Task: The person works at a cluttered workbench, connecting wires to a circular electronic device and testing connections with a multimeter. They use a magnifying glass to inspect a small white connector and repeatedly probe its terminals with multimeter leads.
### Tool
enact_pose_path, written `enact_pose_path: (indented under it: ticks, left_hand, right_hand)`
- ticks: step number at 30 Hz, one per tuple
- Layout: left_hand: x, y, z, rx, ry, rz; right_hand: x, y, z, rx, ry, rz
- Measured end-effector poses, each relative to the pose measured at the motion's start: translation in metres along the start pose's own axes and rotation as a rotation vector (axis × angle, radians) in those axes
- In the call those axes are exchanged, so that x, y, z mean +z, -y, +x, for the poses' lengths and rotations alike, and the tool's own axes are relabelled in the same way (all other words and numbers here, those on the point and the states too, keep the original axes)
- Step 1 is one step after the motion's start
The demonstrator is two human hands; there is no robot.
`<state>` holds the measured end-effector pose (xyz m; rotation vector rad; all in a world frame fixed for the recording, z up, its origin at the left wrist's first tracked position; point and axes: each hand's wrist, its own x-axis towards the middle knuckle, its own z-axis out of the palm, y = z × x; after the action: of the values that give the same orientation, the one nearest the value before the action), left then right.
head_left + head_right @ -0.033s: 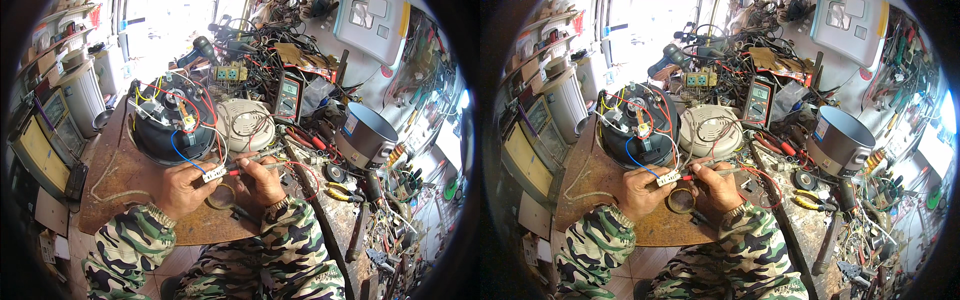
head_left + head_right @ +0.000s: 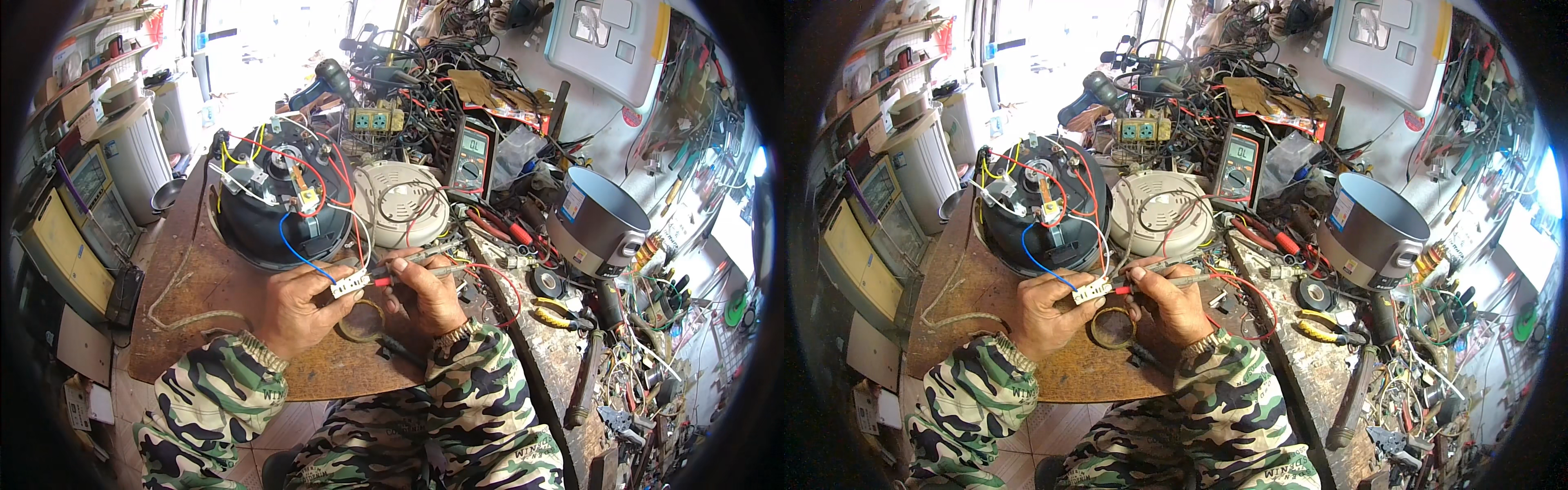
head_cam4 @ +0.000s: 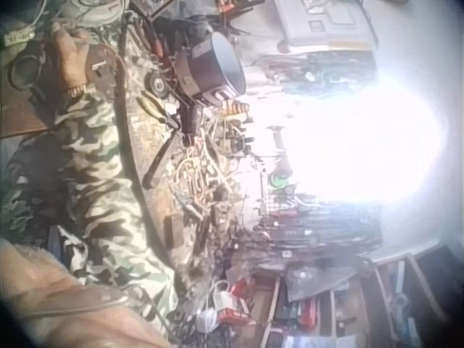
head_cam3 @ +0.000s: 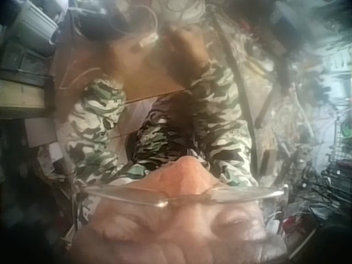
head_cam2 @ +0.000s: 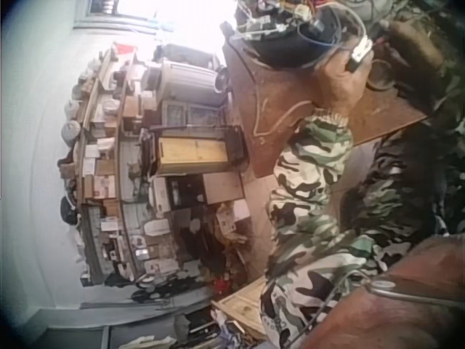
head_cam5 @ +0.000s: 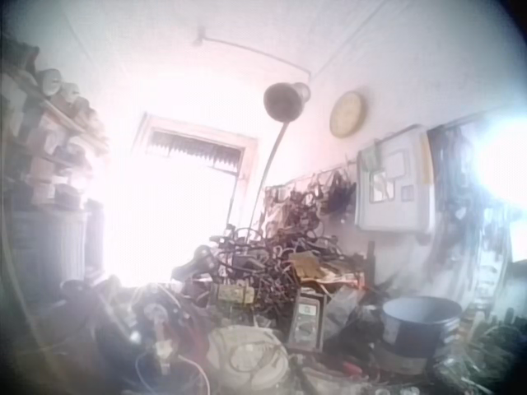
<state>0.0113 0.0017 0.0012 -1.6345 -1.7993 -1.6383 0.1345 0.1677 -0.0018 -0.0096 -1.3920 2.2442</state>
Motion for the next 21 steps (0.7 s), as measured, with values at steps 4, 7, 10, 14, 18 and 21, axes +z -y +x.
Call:
enact_pose_path:
  ticks: [4, 7, 10, 14, 18, 21]
  left_hand:
    - [-0.001, -0.001, 0.003, 0.015, 0.003, 0.012]
    - [-0.003, -0.002, 0.002, 0.005, 0.004, 0.022]
    - [-0.004, -0.001, 0.001, 0.007, 0.015, 0.066]
    - [0.001, 0.001, 0.003, 0.065, 0.013, 0.033]
    - [-0.002, 0.002, 0.000, 0.022, 0.014, 0.035]
    - [-0.003, 0.000, 0.000, 0.019, 0.011, 0.035]
  right_hand:
    - [-0.002, 0.000, 0.000, 0.000, 0.003, 0.000]
    - [0.001, 0.000, 0.001, 0.011, -0.009, -0.008]
    - [0.004, 0.001, -0.002, 0.016, -0.067, -0.030]
    - [0.003, 0.001, -0.003, -0.013, -0.079, -0.028]
    - [0.002, 0.004, -0.002, 0.035, -0.048, -0.010]
    - [0.000, 0.001, -0.001, 0.024, -0.035, -0.017]
